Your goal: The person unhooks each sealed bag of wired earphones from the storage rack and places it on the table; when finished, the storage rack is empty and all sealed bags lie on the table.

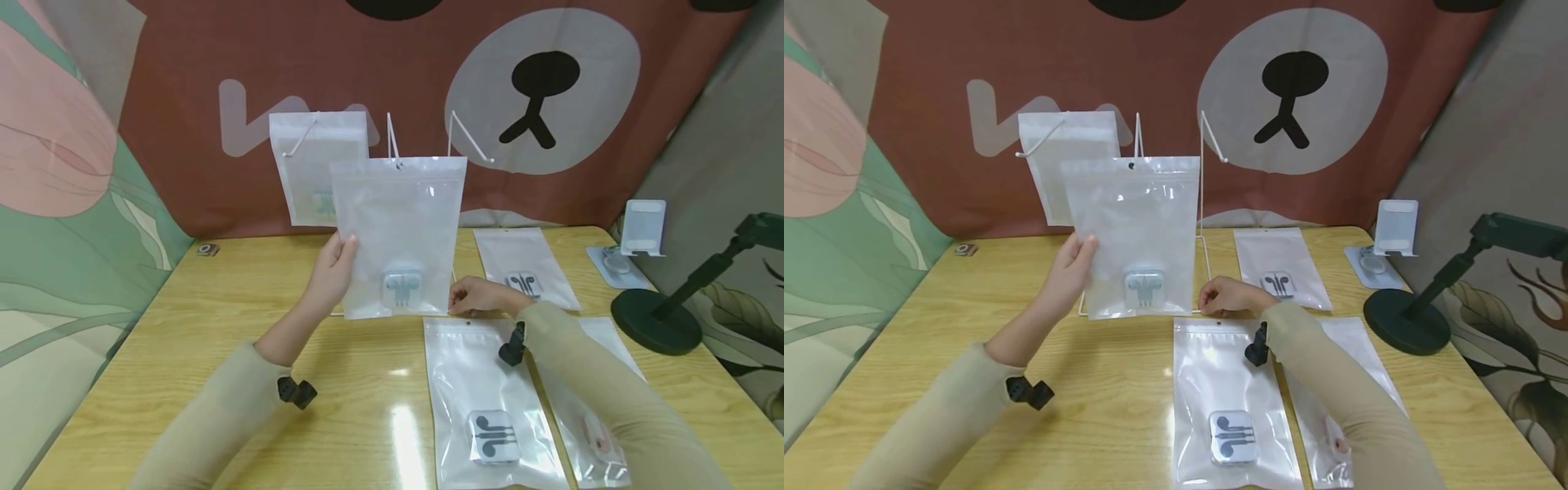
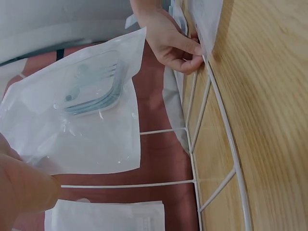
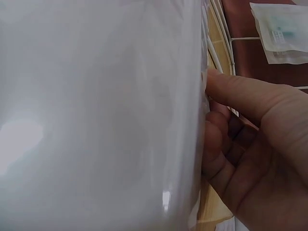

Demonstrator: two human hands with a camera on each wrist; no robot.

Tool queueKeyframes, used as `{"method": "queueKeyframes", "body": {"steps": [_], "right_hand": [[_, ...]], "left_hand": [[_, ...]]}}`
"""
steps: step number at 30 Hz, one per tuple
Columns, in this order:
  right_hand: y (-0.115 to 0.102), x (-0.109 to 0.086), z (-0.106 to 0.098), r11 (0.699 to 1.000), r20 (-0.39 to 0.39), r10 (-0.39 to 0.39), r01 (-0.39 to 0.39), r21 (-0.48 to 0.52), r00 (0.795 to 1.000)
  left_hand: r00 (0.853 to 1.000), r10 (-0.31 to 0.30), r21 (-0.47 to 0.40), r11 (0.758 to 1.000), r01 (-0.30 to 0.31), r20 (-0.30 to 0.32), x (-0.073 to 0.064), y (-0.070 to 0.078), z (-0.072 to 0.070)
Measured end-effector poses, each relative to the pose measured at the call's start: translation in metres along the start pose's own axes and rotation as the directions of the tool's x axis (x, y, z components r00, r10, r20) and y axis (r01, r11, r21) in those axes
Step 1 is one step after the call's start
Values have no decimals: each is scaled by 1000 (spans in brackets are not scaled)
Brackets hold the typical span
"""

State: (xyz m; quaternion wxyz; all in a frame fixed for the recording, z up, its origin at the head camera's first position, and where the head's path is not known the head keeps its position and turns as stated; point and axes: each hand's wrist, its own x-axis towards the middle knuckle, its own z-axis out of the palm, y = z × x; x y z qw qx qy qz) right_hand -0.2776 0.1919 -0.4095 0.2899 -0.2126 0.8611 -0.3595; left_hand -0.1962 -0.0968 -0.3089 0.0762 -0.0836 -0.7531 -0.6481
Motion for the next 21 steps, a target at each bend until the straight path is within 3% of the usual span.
{"method": "queueKeyframes", "body": {"steps": [4,11,16,21], "right_hand": [[-1,0,-1,999,-12,29,-30,-24,999],[-1,1,-1,999,1,36,-36,3,999],[-1,0,-1,998,24,-9,7,64,1000],[0,-1,-1,997,27,-31,29,70,999]], "left_hand": [[1000,-13,-25,1000,13,1,-7,5,-1],[993,-118,-31,992,118,23,-28,3,-10],[978,-192,-10,981,193,84,-50,-6,-20],[959,-268,23,963,267,96,-73,-18,-27]]}}
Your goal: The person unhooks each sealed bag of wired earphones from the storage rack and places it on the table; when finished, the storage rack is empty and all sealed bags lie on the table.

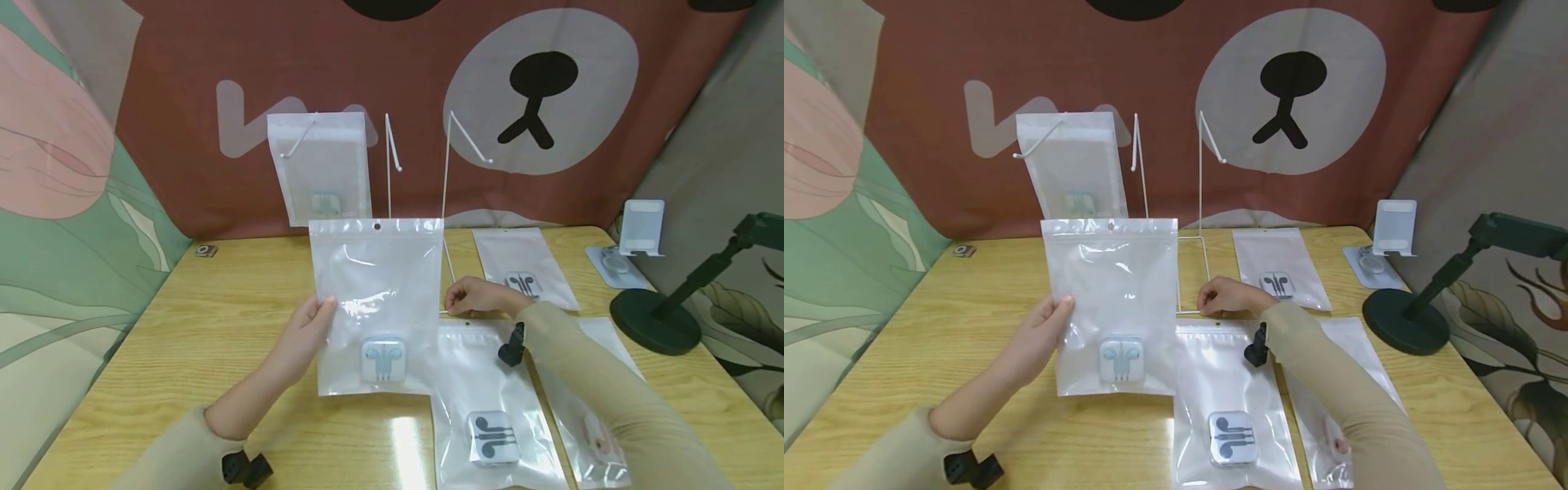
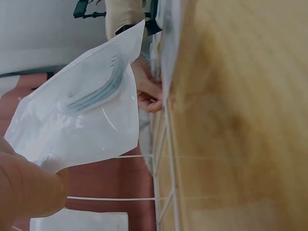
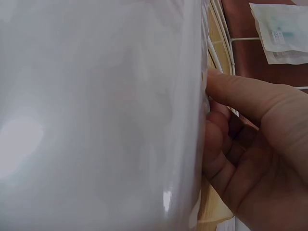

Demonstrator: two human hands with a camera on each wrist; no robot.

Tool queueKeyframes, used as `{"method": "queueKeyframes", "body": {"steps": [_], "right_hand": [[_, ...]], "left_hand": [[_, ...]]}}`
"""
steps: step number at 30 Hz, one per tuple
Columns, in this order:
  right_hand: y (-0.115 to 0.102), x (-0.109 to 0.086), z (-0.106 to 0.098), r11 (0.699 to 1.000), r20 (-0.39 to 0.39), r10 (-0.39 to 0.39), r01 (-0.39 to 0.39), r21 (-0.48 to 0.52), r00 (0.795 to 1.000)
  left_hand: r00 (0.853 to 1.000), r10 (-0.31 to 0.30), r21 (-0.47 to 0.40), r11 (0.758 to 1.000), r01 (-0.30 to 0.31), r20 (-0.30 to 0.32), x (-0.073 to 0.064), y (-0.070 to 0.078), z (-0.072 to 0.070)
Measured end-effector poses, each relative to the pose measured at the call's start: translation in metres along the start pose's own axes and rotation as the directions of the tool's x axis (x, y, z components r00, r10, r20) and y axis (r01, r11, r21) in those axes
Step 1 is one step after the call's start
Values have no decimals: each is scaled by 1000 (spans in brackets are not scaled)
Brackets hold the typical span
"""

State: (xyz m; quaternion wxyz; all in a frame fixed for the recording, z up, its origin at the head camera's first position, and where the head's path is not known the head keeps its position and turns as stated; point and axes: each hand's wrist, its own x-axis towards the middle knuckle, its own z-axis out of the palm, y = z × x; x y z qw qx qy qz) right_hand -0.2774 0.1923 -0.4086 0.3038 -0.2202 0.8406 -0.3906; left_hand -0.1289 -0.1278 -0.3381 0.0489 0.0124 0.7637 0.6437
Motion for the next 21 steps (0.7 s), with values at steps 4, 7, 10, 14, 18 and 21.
{"method": "queueKeyframes", "body": {"steps": [4,7,10,14,18,21], "right_hand": [[0,0,0,1000,-12,10,-10,-20,1000],[1,1,0,1000,-19,13,-13,-26,1000],[2,1,1,1000,-23,8,-8,-28,1000],[1,0,1,1000,-28,10,-11,-28,1000],[1,0,1,999,-29,10,-11,-32,1000],[1,0,1,999,-29,11,-12,-35,1000]], "left_hand": [[999,-54,20,998,54,5,-13,-13,-4],[993,-110,-19,994,111,39,-21,-23,-7],[986,-143,-77,986,149,84,-27,-32,-11],[975,-161,-128,975,181,150,-30,-43,-16],[957,-182,-114,971,211,225,-28,-52,-25],[939,-187,-69,974,215,288,-23,-56,-33]]}}
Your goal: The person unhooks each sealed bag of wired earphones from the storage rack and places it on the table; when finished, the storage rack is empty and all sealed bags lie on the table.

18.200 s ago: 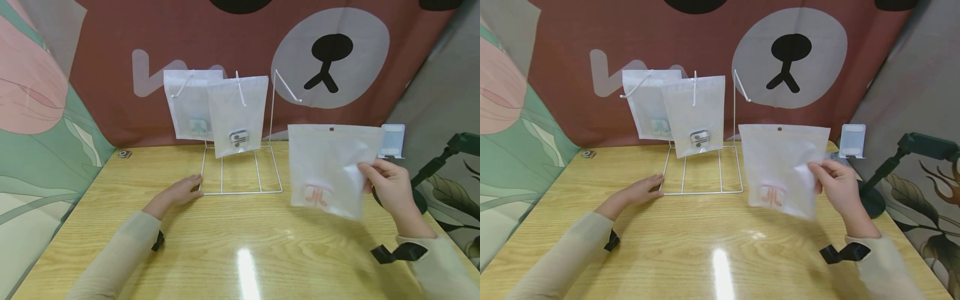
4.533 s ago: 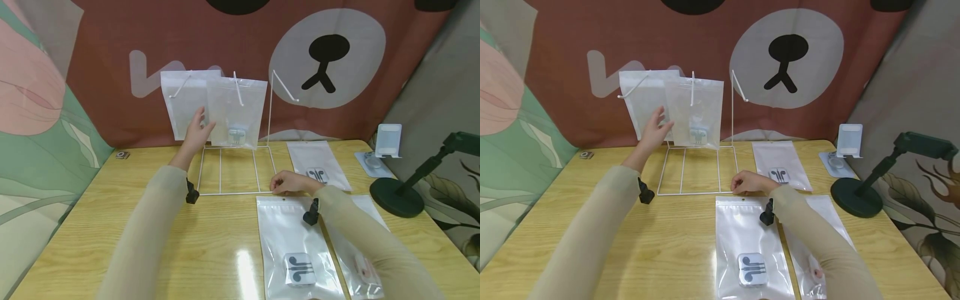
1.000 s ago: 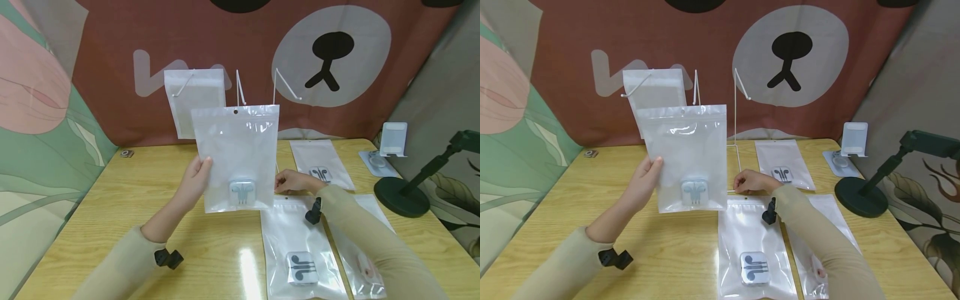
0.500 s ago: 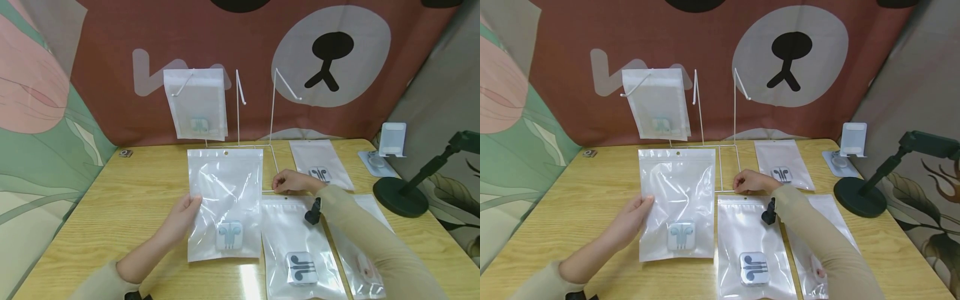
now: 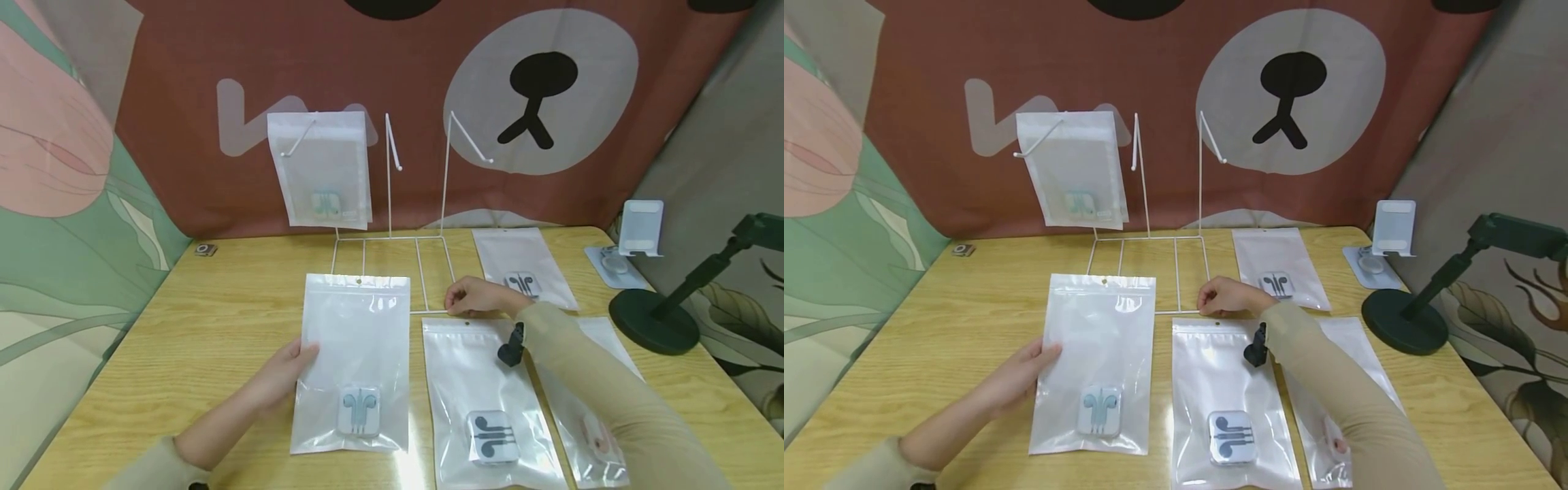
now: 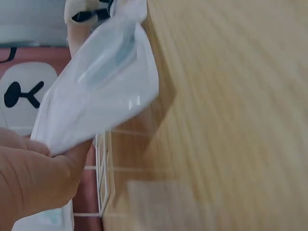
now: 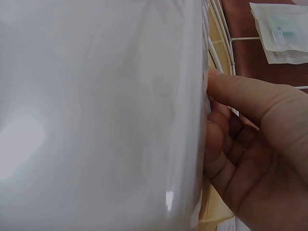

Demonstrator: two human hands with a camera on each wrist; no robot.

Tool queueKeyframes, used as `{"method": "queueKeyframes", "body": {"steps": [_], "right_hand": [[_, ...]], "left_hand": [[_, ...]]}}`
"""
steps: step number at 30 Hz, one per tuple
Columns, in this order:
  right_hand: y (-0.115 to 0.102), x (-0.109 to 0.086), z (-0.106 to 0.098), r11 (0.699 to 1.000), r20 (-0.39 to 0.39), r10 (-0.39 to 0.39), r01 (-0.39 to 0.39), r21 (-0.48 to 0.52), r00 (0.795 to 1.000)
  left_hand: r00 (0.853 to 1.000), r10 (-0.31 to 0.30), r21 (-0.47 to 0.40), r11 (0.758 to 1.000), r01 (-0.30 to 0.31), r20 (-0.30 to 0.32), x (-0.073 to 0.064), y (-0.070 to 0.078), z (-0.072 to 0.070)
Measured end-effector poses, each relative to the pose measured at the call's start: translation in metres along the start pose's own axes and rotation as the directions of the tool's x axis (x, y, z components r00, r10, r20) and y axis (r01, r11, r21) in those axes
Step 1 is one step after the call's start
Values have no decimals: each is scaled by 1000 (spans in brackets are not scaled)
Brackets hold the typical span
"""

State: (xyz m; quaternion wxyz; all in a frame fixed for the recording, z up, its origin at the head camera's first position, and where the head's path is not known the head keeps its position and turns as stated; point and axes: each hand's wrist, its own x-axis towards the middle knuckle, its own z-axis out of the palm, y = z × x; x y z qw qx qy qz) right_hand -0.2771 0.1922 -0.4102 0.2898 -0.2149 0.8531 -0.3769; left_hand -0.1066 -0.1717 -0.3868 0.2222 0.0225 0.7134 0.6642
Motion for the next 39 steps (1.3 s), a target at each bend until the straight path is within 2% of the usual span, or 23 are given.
{"method": "queueKeyframes", "body": {"steps": [4,7,12,17,24,33,39], "right_hand": [[0,0,0,1000,-1,1,-1,6,1000],[-1,-1,0,1000,-3,-2,2,5,1000],[-2,-2,1,1000,-6,-6,6,-1,1000],[-1,-2,1,1000,-7,-11,11,-2,1000],[0,0,0,1000,-2,-2,2,3,1000],[1,-1,-1,1000,11,-23,22,18,1000],[2,-2,0,999,10,-44,44,12,999]], "left_hand": [[994,-20,145,989,4,107,4,1,-13],[985,-35,280,960,-13,167,7,2,-20],[973,-79,399,917,-15,217,10,1,-24],[961,-135,450,893,12,242,13,-1,-21],[948,-165,507,862,5,271,15,-1,-14],[940,-196,556,831,8,280,16,-3,-9],[941,-194,580,815,-4,278,16,-4,-8]]}}
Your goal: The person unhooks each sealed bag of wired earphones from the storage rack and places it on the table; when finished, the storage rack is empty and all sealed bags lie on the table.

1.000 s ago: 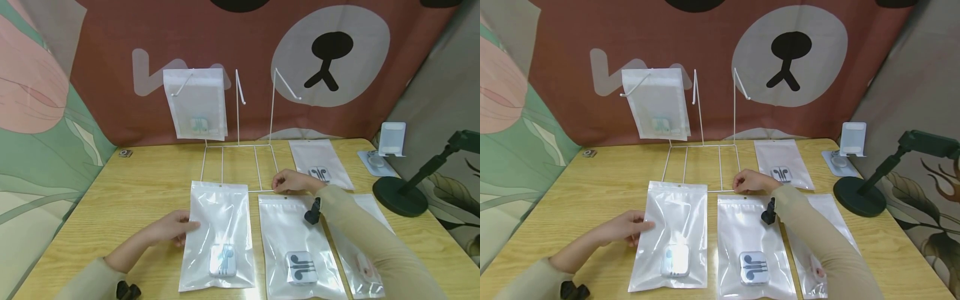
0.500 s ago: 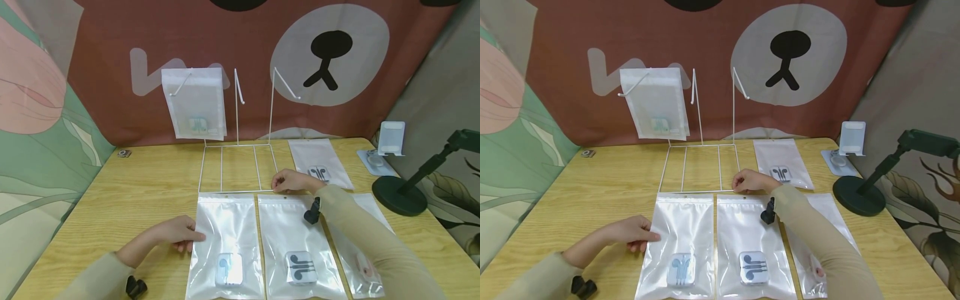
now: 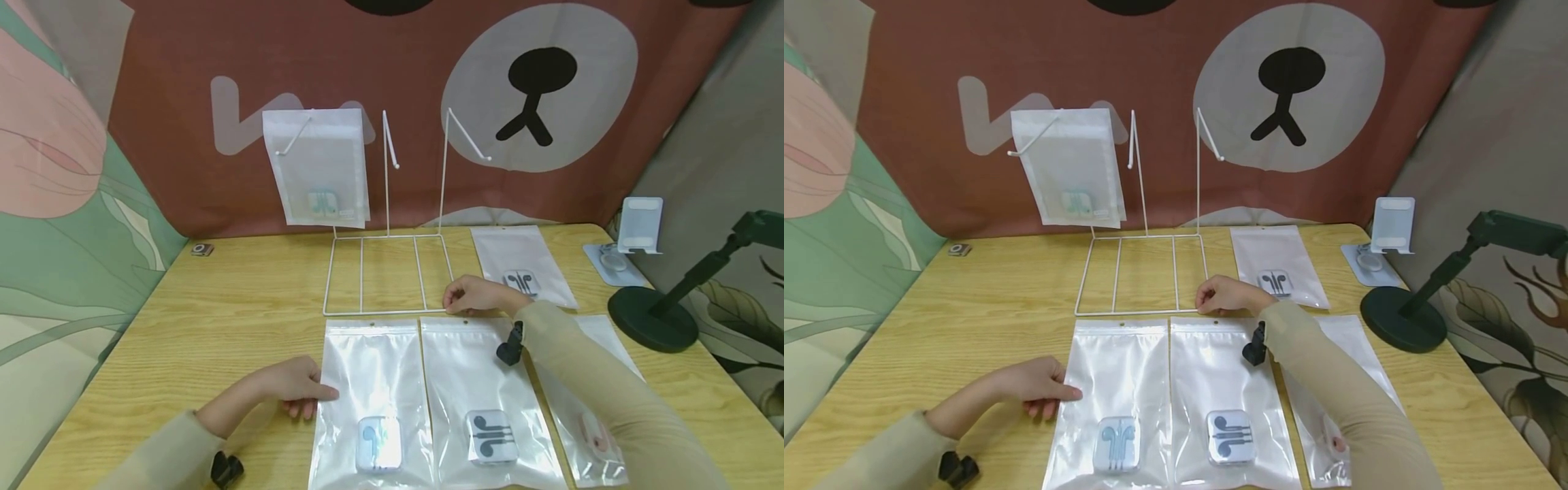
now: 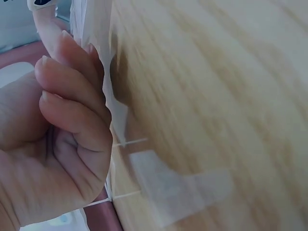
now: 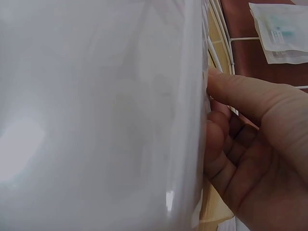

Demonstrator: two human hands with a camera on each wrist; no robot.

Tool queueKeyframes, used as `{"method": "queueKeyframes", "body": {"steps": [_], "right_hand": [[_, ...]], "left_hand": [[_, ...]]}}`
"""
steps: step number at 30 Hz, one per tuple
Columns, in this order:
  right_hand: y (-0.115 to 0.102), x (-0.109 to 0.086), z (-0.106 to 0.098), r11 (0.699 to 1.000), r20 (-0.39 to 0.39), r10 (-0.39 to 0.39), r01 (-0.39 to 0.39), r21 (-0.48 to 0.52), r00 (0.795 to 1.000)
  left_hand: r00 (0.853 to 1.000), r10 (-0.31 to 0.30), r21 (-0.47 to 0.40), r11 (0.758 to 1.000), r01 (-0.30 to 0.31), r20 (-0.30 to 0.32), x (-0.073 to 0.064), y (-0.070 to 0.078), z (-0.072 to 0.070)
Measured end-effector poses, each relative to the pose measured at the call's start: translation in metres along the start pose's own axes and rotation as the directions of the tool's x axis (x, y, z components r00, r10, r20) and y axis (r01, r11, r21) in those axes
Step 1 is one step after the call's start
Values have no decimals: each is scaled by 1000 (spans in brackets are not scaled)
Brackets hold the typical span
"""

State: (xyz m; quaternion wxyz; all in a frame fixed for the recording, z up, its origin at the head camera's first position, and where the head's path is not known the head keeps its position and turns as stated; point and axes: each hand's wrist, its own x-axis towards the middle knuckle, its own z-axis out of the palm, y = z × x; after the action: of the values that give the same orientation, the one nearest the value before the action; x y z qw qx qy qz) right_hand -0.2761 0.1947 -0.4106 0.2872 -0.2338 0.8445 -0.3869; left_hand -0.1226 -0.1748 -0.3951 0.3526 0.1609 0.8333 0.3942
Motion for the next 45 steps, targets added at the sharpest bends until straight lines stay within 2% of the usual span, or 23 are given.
{"method": "queueKeyframes", "body": {"steps": [9,14,18,20,22,25,28,30,32,35,38,40,43,45], "right_hand": [[-2,-1,0,1000,1,28,-28,14,1000],[-2,0,-1,999,-7,46,-46,-2,999],[-2,-1,-1,998,-8,58,-58,0,998],[-2,-2,-1,998,-6,58,-58,2,998],[-1,-1,-1,999,-3,54,-54,2,999],[-1,-1,-1,999,-1,52,-52,0,999],[-1,-1,-1,999,-5,51,-51,-6,999],[-1,-1,-1,999,-6,44,-44,-14,999],[-1,-2,-1,999,-7,41,-41,-26,999],[-1,-2,0,998,-5,40,-40,-38,999],[-2,-2,0,998,-6,50,-51,-42,999],[-2,-1,0,998,-6,56,-56,-33,998],[-2,0,-1,998,0,51,-51,-22,999],[-2,1,-1,999,5,45,-45,-13,999]], "left_hand": [[1000,-5,75,997,6,-13,-4,2,-6],[999,20,98,995,-17,-31,-6,9,-24],[996,79,43,996,-77,-48,-4,19,-45],[989,135,23,991,-134,-60,-3,24,-56],[976,199,28,980,-197,-84,-1,30,-67],[944,291,63,957,-284,-157,1,39,-85],[901,341,73,940,-333,-268,3,49,-101],[860,363,73,929,-362,-359,5,56,-112],[809,379,67,917,-393,-450,9,61,-123],[720,381,63,902,-426,-580,15,67,-140],[639,322,26,904,-426,-699,24,72,-157],[588,255,-28,903,-428,-767,31,76,-169],[511,169,-104,880,-463,-843,43,79,-186],[469,121,-154,849,-506,-875,50,81,-195]]}}
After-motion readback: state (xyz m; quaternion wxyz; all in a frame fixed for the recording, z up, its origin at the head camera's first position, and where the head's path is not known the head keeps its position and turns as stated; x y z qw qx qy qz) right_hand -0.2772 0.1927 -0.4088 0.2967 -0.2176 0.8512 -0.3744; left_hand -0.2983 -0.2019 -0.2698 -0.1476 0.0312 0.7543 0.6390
